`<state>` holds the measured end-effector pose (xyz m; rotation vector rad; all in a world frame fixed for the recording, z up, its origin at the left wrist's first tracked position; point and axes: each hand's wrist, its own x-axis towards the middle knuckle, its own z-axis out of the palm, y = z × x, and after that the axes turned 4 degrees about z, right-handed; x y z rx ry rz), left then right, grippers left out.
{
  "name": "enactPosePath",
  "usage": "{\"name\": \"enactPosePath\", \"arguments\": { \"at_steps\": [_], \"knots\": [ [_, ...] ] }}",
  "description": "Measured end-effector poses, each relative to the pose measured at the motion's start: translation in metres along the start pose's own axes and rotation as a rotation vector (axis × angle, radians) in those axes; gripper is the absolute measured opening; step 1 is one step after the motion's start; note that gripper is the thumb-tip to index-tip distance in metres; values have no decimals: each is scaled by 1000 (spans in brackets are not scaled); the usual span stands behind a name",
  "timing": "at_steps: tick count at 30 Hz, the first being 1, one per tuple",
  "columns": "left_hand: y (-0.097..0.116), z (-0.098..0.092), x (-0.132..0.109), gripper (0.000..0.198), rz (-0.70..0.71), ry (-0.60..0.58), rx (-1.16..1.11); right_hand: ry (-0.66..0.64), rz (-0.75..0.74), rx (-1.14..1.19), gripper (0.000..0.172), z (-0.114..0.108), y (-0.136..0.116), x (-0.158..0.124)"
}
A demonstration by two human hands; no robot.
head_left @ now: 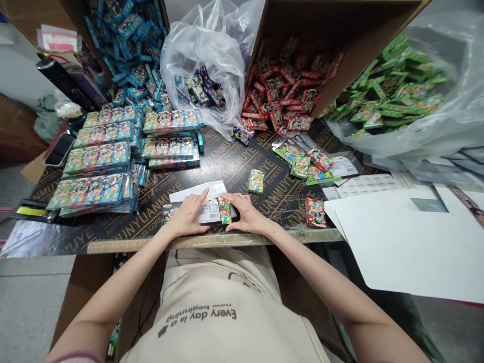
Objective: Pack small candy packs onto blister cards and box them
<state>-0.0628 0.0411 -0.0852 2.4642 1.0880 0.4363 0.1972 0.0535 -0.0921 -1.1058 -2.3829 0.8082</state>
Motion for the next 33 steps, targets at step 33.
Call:
{"name": "enactPosePath", "arguments": {
  "at_steps": [33],
  "knots": [
    [-4, -28, 28, 104, -117, 59, 153, 630, 417, -167, 66, -69, 64, 121]
  ]
}}
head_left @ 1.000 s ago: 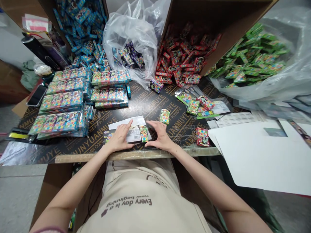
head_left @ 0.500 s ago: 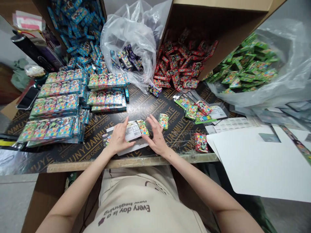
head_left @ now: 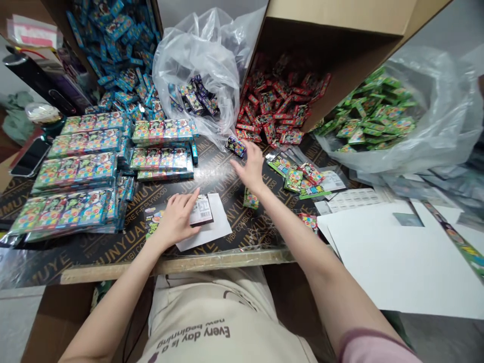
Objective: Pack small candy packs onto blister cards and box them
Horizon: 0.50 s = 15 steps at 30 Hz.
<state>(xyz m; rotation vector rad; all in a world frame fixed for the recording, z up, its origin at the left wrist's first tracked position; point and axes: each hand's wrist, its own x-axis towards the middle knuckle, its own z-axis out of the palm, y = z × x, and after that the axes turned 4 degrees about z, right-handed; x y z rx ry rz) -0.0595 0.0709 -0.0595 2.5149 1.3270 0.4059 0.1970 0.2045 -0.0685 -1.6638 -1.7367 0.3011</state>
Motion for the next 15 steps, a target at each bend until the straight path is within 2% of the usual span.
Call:
{"name": "enactPosePath", "arguments": {
  "at_steps": [2, 3, 4, 6, 8, 10, 11, 13, 15],
  "knots": [
    [-1, -2, 0, 97, 1, -116, -23, 32, 121, -44, 69, 8, 20, 44],
    [-1, -2, 0, 93, -6, -146, -48, 12, 162, 21, 62, 11, 26, 59],
    [0, -3, 0, 88, -26, -137, -87, -11, 194, 86, 54, 14, 29, 67],
    [2, -4, 0, 77, -105, -8, -236, -61, 250, 274, 40, 17, 23, 63],
    [6, -7, 3, 65, -245, 200, -507, -140, 308, 519, 40, 18, 3, 32],
    [11, -10, 9, 56, -432, 357, -871, -290, 353, 825, 48, 13, -24, -17],
    [14, -10, 13, 53, -521, 399, -1051, -362, 366, 909, 50, 9, -37, -42],
    [19, -9, 19, 48, -649, 425, -1316, -493, 367, 935, 51, -3, -57, -88],
    [24, -7, 22, 44, -685, 406, -1429, -496, 237, 828, 60, -18, -66, -117]
  ]
}}
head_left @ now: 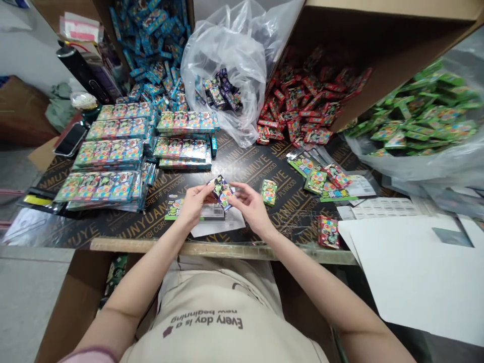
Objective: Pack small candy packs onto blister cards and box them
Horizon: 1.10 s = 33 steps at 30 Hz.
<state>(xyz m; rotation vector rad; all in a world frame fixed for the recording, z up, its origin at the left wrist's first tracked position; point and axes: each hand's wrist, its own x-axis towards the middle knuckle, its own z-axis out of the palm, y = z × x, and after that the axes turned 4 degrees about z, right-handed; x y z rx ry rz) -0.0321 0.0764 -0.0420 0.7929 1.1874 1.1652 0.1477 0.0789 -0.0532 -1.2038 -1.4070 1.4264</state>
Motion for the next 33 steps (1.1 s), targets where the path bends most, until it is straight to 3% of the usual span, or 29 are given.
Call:
{"name": "enactPosePath", "arguments": {
  "at_steps": [4, 8, 11, 14, 16, 18, 24, 28, 30, 33],
  "knots": [
    [-3, 4, -12, 41, -56, -134, 50, -123, -304, -396, 97, -12, -11, -30],
    [-4, 3, -27, 43, -45, -271, 206, -242, -429, -561, 87, -21, -17, -41],
    [-6, -10, -32, 46, 161, -331, 481, -172, -517, -708, 80, -24, -10, -42],
    [-11, -33, -29, 81, 461, -304, 1012, 1, -524, -826, 75, -34, 7, -33],
    [-17, -46, -25, 100, 527, -337, 1312, 88, -478, -865, 77, -41, 21, -26],
    [-24, -55, -22, 102, 539, -391, 1440, 93, -444, -900, 78, -44, 31, -22],
    [-33, -57, -22, 108, 620, -339, 1422, -124, -396, -829, 88, -38, 38, -22],
    [-31, -55, -22, 111, 648, -386, 1392, -277, -377, -755, 96, -38, 37, -15],
    [-31, -56, -21, 111, 670, -372, 1396, -227, -366, -793, 107, -37, 36, -13],
    [-33, -56, -18, 112, 692, -248, 1374, 2, -308, -817, 114, -29, 29, -18]
  ]
}}
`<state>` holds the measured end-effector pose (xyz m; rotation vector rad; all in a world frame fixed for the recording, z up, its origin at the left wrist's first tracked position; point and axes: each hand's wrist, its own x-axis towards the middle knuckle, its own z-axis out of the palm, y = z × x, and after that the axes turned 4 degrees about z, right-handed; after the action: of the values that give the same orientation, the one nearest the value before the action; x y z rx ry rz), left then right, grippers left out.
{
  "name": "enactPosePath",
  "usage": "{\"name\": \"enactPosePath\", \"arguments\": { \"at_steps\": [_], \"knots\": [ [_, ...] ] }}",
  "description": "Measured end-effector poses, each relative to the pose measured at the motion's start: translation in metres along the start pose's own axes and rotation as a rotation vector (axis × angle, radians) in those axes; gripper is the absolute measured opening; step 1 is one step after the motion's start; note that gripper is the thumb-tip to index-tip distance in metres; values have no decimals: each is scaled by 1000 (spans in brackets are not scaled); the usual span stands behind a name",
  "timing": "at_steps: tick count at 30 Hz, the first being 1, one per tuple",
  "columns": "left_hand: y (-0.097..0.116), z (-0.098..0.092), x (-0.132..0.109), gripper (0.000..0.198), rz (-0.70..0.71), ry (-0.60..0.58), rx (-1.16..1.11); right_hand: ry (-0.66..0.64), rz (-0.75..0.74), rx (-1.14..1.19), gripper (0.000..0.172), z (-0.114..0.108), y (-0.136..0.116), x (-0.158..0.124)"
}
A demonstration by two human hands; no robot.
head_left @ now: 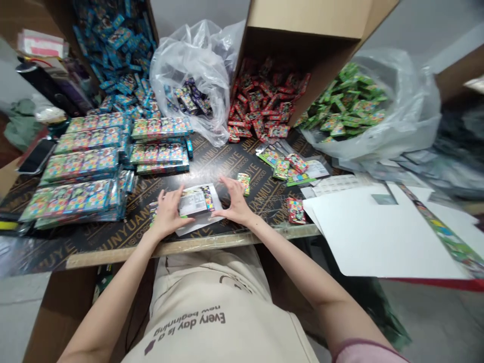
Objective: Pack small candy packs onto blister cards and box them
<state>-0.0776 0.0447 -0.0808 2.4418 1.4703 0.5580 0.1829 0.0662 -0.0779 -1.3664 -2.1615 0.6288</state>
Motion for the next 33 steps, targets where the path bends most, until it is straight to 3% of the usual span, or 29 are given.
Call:
{"name": "enactPosePath", "arguments": {
  "at_steps": [2, 5, 7, 10, 12, 17, 20, 22, 25, 28, 31, 33],
  "knots": [
    [-2, 2, 3, 111, -2, 50, 6, -17, 7, 43, 101, 0, -11, -4],
    [-4, 5, 10, 110, 38, 70, 38, -161, -86, 203, 82, -1, -19, -2],
    [-5, 7, 15, 106, 32, 46, 75, -72, -48, 264, 75, -7, -10, 6],
    [-3, 12, 20, 90, 5, -71, 128, 263, 159, 177, 62, -25, 26, 27],
    [-1, 14, 22, 83, -2, -136, 155, 382, 315, 37, 59, -40, 60, 47],
    [2, 16, 23, 90, 61, -176, 205, 355, 521, -280, 70, -65, 128, 107],
    [1, 16, 21, 87, 133, -205, 178, 319, 631, -342, 73, -71, 141, 132],
    [-1, 16, 20, 85, 147, -193, 167, 321, 668, -335, 68, -73, 141, 133],
    [-3, 17, 20, 83, 146, -174, 151, 338, 578, -382, 59, -82, 136, 101],
    [-3, 16, 21, 81, 166, -192, 117, 239, 490, -535, 47, -105, 134, 38],
    [0, 14, 20, 80, 190, -212, 100, 65, 656, -639, 41, -136, 135, -27],
    [3, 13, 20, 79, 194, -215, 104, 3, 768, -589, 43, -150, 134, -60]
  ]
}}
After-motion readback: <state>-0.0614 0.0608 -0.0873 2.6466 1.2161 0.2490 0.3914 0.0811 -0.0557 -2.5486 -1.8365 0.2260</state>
